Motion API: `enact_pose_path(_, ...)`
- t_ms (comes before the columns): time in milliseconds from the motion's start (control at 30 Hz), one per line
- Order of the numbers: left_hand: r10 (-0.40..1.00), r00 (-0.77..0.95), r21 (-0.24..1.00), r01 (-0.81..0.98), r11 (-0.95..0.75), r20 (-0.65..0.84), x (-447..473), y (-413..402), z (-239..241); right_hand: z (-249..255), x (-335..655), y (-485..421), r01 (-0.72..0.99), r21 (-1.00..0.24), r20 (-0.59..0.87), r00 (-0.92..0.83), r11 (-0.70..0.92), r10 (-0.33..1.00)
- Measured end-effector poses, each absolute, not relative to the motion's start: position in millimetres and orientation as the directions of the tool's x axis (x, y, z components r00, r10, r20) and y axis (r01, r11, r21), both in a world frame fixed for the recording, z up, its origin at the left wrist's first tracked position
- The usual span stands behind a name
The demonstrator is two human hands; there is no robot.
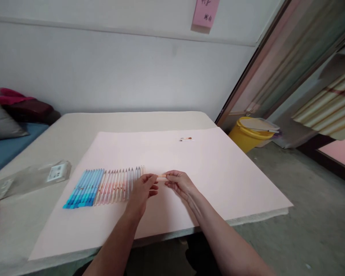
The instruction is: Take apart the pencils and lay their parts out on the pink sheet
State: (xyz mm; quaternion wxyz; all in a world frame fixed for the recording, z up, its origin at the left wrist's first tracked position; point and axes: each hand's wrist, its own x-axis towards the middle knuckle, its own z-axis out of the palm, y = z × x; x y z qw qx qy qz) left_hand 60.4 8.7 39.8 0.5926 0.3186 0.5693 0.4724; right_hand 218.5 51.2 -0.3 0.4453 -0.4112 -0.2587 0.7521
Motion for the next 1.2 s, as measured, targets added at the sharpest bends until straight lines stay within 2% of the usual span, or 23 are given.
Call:
enact_pose_path(167, 0.908, -0.264, 0.943, -0.022, 0.331, -0.324, 64, 13, 33, -3, 202, 44, -0.445, -0.771, -0.401, -0.215, -0.455, 0.89)
enact_pose_path(333, 0.908, -0.316, 0.949, 0.064, 0.31, -0.275, 61, 19, 27, -2, 194, 39, -0.485, -0.739, -0.411, -0.226, -0.468, 0.883)
enact_pose_path(500, 0.913, -0.3, 0.954, 0.027, 0.299, -0.278, 59, 20, 27, 7, 199, 37, -0.497, -0.711, -0.419, -0.27, -0.498, 0.867)
enact_pose_path(800, 0.899, -0.305, 0.948, -0.044, 0.315, -0.314, 56, 21, 27, 13, 217, 40, -0.582, -0.584, -0.449, -0.35, -0.566, 0.822)
enact_pose_path(967, 0.871, -0.285, 0.916, -0.159, 0.369, -0.401, 55, 22, 28, 16, 222, 40, -0.566, -0.636, -0.44, -0.291, -0.524, 0.849)
enact_pose_path(1200, 0.887, -0.291, 0.924, -0.246, 0.294, -0.359, 50, 25, 30, 23, 225, 41, -0.57, -0.728, -0.345, -0.177, -0.382, 0.922)
